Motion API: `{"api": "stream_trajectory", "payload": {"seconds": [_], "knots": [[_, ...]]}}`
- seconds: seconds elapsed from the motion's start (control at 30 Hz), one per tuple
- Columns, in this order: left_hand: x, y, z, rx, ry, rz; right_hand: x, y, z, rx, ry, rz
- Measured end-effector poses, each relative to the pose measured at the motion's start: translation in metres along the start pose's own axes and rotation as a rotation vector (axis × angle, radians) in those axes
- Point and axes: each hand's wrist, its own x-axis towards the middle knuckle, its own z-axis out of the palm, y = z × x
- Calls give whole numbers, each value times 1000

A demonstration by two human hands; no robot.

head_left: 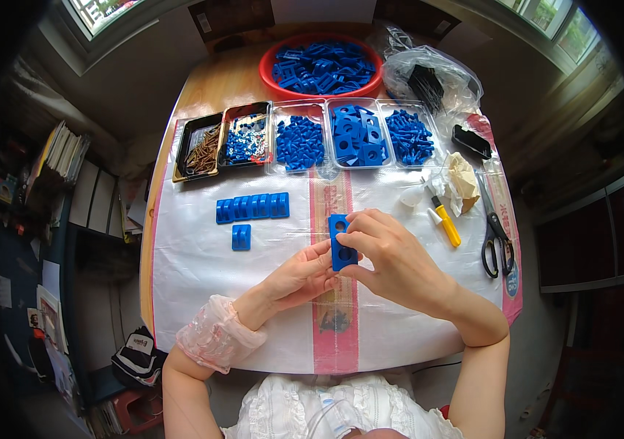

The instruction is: Assembling blue plastic components using adhesive at a workstation.

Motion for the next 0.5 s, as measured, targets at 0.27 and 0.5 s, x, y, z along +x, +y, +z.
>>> {"api": "stream_trajectory", "payload": {"seconds": [0.27,0.5], "knots": [[0,-1,-1,-14,-2,4,0,-1,0,-36,1,-13],[0,-1,-2,-6,-11,8,0,-1,0,-30,-3,-3]]}}
